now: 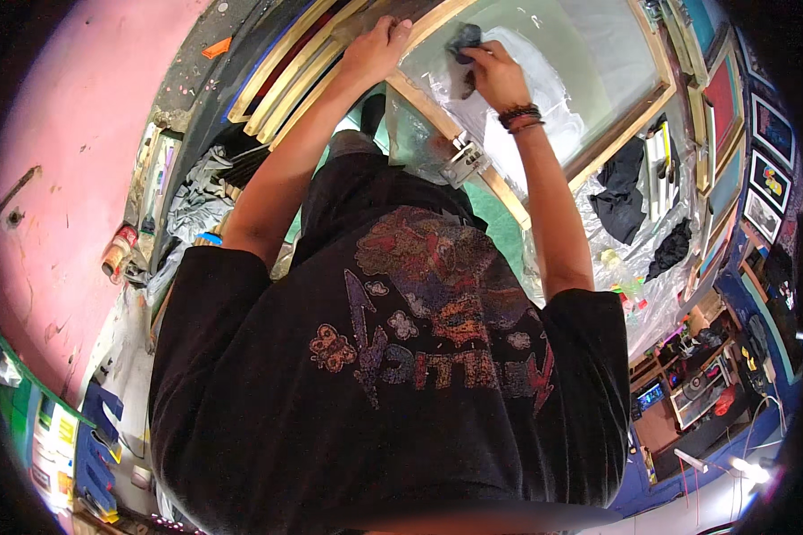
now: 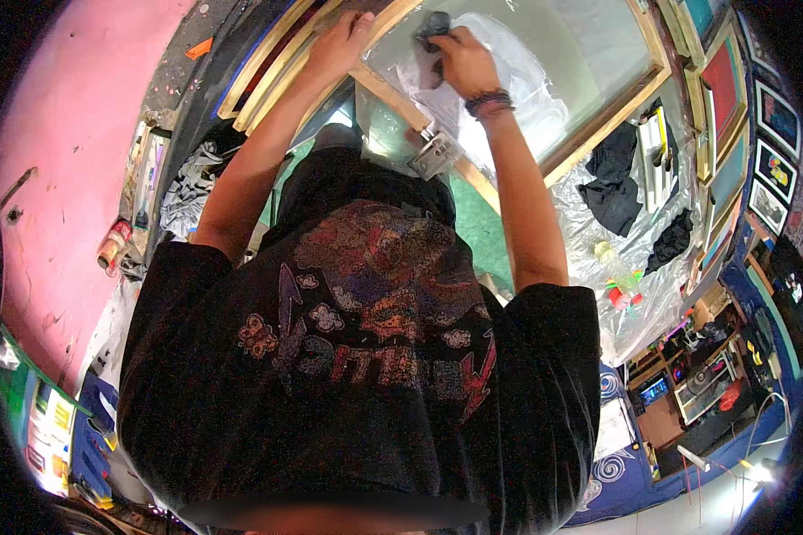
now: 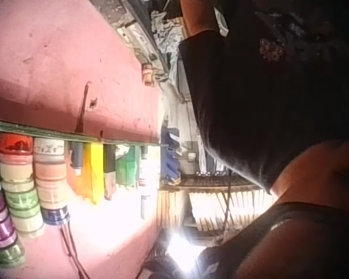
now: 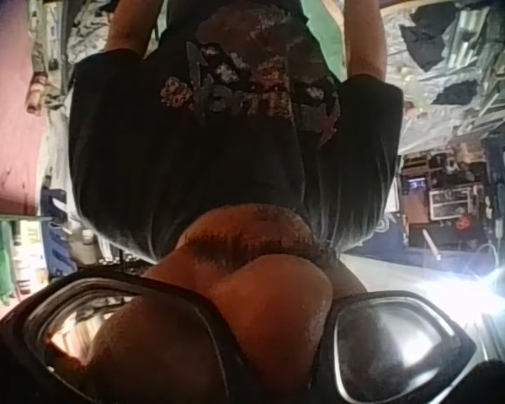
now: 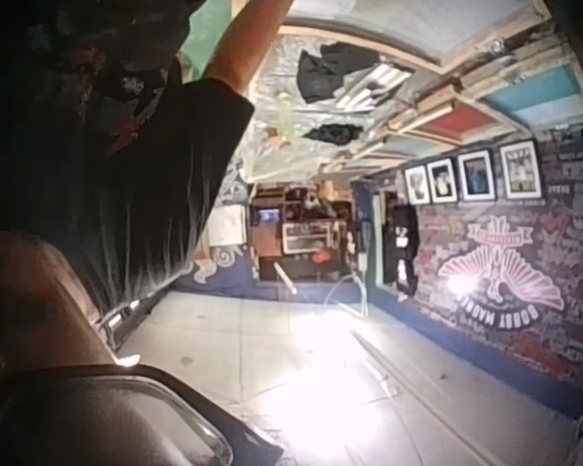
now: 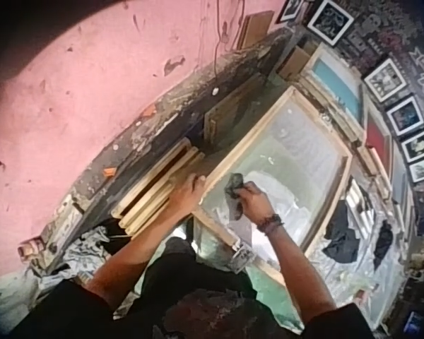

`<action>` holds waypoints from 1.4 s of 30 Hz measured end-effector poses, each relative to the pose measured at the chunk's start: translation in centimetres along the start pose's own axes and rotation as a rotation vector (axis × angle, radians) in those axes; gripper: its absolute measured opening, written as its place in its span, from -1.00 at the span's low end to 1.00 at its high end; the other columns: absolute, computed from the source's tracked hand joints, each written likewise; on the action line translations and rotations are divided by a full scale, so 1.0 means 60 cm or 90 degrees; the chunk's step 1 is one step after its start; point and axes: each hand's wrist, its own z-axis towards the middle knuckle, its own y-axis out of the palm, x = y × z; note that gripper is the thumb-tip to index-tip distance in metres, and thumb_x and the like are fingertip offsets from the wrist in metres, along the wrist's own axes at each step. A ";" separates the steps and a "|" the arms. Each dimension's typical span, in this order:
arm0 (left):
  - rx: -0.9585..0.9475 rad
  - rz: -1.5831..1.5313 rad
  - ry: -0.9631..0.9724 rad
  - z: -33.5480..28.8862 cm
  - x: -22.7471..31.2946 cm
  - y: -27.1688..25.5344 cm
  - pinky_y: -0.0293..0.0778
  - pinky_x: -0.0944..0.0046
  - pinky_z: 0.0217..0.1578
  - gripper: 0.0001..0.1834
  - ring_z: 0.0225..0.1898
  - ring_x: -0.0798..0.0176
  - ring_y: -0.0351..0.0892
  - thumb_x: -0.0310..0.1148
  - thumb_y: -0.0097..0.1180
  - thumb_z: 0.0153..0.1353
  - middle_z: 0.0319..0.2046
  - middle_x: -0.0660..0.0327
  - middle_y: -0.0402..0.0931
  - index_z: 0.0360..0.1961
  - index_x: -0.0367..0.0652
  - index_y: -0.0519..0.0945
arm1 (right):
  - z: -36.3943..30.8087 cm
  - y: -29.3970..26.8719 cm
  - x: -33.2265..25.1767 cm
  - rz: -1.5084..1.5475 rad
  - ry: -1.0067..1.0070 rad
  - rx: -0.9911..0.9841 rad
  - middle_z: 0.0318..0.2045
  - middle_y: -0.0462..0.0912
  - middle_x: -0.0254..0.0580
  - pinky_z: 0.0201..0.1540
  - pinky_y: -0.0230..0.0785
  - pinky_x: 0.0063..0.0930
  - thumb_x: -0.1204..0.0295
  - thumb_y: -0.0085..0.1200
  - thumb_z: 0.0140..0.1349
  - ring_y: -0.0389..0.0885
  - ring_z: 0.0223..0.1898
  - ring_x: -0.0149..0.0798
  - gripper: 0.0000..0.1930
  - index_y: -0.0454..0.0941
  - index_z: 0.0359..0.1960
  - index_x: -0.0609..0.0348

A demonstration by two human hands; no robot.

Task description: The recorder cleans ink from screen printing frames using a cloth and solvent.

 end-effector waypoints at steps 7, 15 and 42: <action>0.009 0.003 -0.007 -0.003 -0.007 -0.007 0.44 -0.18 0.05 -0.31 0.03 -0.31 0.57 0.27 -0.30 0.42 -0.07 -0.16 0.63 0.16 -0.12 0.47 | -0.027 0.005 0.008 0.075 -0.101 -0.113 -0.15 0.63 -0.15 -0.09 0.58 -0.23 0.65 0.12 0.07 0.67 -0.14 0.00 -0.65 0.69 -0.11 0.04; 0.006 0.003 -0.008 -0.005 0.001 -0.010 0.45 -0.19 -0.01 -0.35 0.00 -0.30 0.58 0.25 -0.29 0.43 -0.13 -0.16 0.64 0.08 -0.11 0.49 | -0.019 0.026 -0.027 0.067 -0.137 -0.080 -0.13 0.61 -0.14 -0.08 0.56 -0.25 0.58 0.10 0.10 0.65 -0.13 -0.03 -0.63 0.66 -0.02 0.02; 0.019 -0.006 -0.028 0.003 0.008 -0.004 0.43 -0.12 0.06 -0.33 0.08 -0.29 0.55 0.22 -0.26 0.44 -0.02 -0.18 0.61 0.13 -0.19 0.47 | -0.145 -0.059 0.080 -0.002 0.116 -0.018 -0.07 0.61 -0.06 -0.09 0.58 -0.19 0.63 0.04 0.16 0.66 -0.14 0.05 -0.66 0.68 -0.06 0.03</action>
